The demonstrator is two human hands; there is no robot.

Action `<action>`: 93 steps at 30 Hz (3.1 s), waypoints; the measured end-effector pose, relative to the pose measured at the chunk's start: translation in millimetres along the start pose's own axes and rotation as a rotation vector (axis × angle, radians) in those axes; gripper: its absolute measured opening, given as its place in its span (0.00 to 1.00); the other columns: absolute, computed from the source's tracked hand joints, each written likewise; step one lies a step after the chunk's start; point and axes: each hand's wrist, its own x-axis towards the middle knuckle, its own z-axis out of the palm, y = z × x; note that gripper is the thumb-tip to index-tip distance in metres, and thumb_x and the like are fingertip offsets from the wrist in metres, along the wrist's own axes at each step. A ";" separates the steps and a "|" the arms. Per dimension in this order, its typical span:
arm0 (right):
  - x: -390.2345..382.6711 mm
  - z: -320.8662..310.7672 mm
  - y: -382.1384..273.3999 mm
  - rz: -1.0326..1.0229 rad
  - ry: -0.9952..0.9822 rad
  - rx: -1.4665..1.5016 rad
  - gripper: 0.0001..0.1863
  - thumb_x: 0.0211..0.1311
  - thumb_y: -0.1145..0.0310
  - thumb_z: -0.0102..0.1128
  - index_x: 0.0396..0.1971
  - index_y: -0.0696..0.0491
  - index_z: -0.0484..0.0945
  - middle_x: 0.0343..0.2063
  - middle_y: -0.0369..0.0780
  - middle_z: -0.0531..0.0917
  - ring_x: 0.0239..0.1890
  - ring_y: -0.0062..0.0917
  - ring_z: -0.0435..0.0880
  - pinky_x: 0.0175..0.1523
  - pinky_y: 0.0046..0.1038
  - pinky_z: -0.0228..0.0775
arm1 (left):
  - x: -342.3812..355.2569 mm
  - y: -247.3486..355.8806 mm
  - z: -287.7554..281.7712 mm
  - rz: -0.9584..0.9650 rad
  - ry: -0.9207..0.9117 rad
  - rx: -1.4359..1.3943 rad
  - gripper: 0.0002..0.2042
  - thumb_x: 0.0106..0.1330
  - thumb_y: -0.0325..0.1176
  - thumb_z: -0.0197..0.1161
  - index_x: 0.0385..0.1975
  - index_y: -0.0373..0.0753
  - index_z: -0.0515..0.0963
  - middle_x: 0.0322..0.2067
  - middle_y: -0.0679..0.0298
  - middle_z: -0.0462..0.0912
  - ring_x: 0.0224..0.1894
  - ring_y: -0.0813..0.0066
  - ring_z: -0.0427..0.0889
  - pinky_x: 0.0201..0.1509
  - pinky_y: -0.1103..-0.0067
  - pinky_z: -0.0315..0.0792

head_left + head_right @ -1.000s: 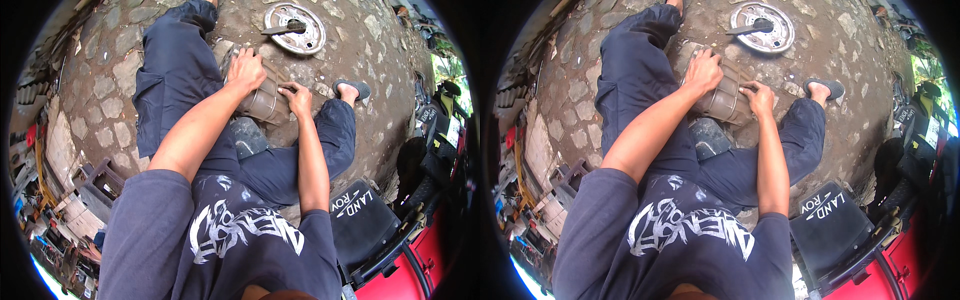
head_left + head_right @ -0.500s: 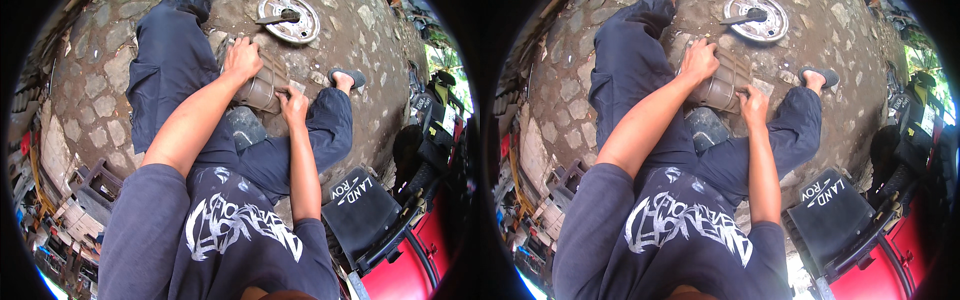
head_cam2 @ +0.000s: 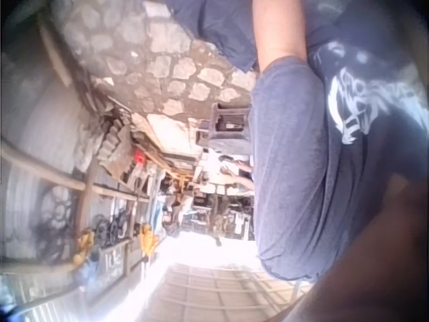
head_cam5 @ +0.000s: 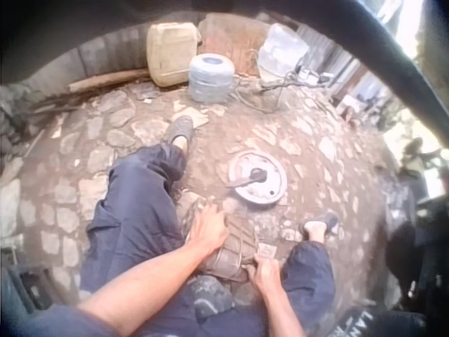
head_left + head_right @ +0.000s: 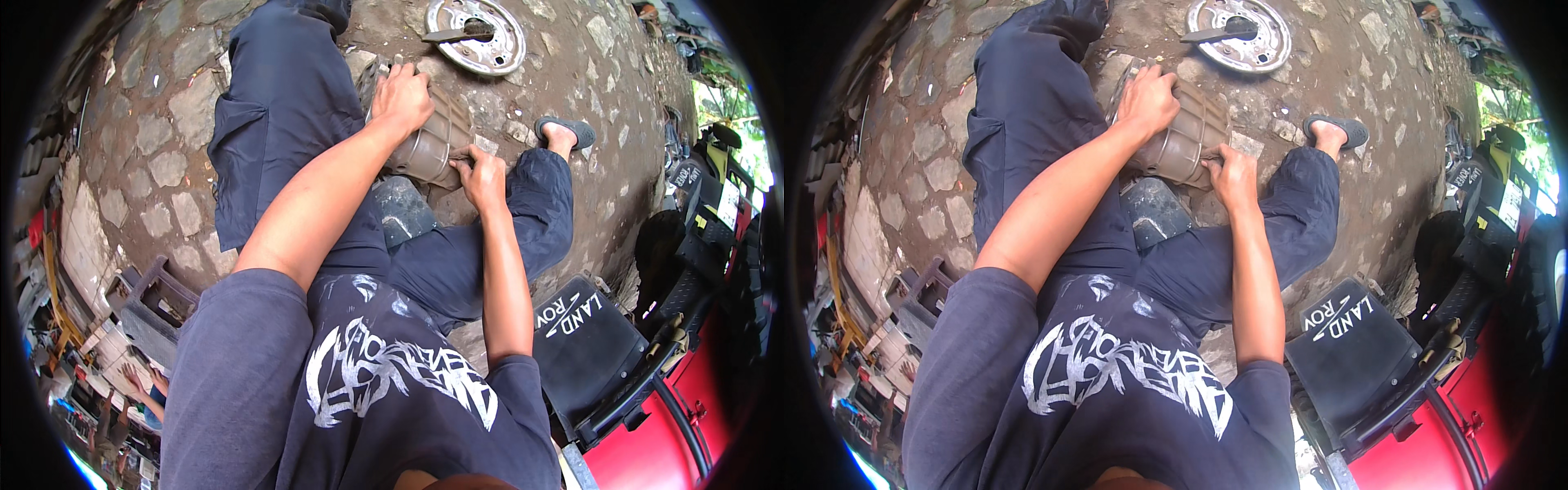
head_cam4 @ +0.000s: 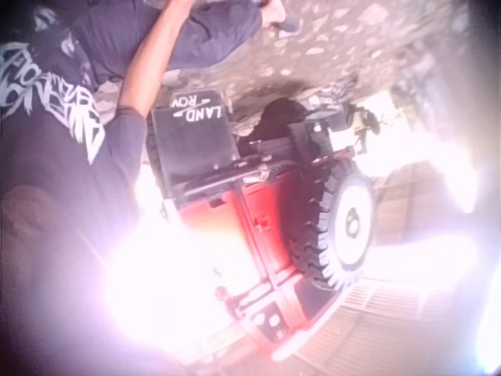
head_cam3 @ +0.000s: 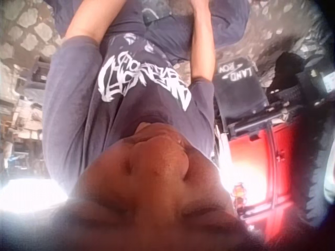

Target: The person sits on the ground and works on a mechanical part, likely a differential housing, by hand. They repeatedly insert and remove small metal pieces, possibly clips or pins, into the housing while turning it over to access different sides.

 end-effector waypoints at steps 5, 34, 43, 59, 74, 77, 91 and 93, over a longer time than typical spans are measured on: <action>13.4 -3.9 -2.6 0.002 -0.026 -0.068 0.10 0.58 0.69 0.74 0.40 0.54 0.89 0.35 0.50 0.89 0.40 0.46 0.90 0.49 0.39 0.81 | -2.8 -2.2 0.9 0.009 0.026 -0.017 0.13 0.63 0.31 0.60 0.45 0.41 0.87 0.54 0.54 0.82 0.64 0.56 0.76 0.69 0.58 0.69; -1.7 1.1 8.6 -0.090 0.081 -0.035 0.11 0.56 0.71 0.74 0.39 0.57 0.90 0.35 0.54 0.89 0.39 0.49 0.90 0.47 0.42 0.81 | 3.4 -9.8 13.3 0.020 0.136 -0.030 0.09 0.63 0.27 0.59 0.39 0.41 0.85 0.47 0.54 0.83 0.57 0.52 0.79 0.62 0.60 0.74; -5.2 5.3 0.3 -0.009 0.054 0.031 0.11 0.57 0.70 0.74 0.40 0.55 0.91 0.33 0.53 0.89 0.38 0.48 0.90 0.47 0.42 0.81 | 3.0 -6.2 10.4 0.019 0.138 -0.016 0.11 0.63 0.28 0.58 0.41 0.39 0.85 0.49 0.51 0.83 0.58 0.51 0.79 0.64 0.59 0.73; -4.0 34.7 -9.9 0.160 0.386 0.006 0.10 0.54 0.72 0.76 0.36 0.58 0.88 0.33 0.51 0.90 0.38 0.46 0.91 0.47 0.38 0.81 | 3.4 -4.5 8.0 0.003 0.143 -0.037 0.12 0.62 0.28 0.58 0.41 0.39 0.86 0.49 0.50 0.84 0.58 0.50 0.80 0.65 0.59 0.74; 0.5 29.4 5.7 -0.018 0.327 0.005 0.12 0.47 0.72 0.77 0.32 0.58 0.84 0.33 0.49 0.90 0.38 0.45 0.91 0.46 0.40 0.81 | 5.6 -6.0 6.1 -0.018 0.134 -0.100 0.14 0.62 0.29 0.60 0.44 0.37 0.86 0.52 0.50 0.83 0.61 0.51 0.78 0.67 0.60 0.72; -3.1 32.5 3.5 0.053 0.366 -0.037 0.12 0.46 0.73 0.77 0.31 0.59 0.84 0.31 0.49 0.89 0.37 0.45 0.90 0.45 0.40 0.81 | 6.5 -8.2 6.3 -0.010 0.143 -0.132 0.13 0.61 0.28 0.59 0.43 0.36 0.86 0.50 0.49 0.83 0.60 0.49 0.79 0.67 0.59 0.72; -5.5 31.4 10.1 0.096 0.347 -0.032 0.12 0.47 0.74 0.76 0.32 0.58 0.84 0.32 0.50 0.89 0.36 0.43 0.91 0.44 0.39 0.81 | 4.1 -7.8 3.8 -0.016 0.139 -0.130 0.15 0.62 0.28 0.58 0.45 0.36 0.86 0.51 0.48 0.84 0.60 0.49 0.79 0.67 0.60 0.72; -4.7 31.3 7.3 0.067 0.343 -0.004 0.12 0.47 0.73 0.77 0.32 0.58 0.84 0.31 0.50 0.89 0.35 0.44 0.91 0.43 0.39 0.81 | 5.0 -5.1 4.9 -0.019 0.140 -0.141 0.15 0.62 0.28 0.58 0.45 0.36 0.86 0.51 0.49 0.84 0.60 0.50 0.79 0.68 0.60 0.72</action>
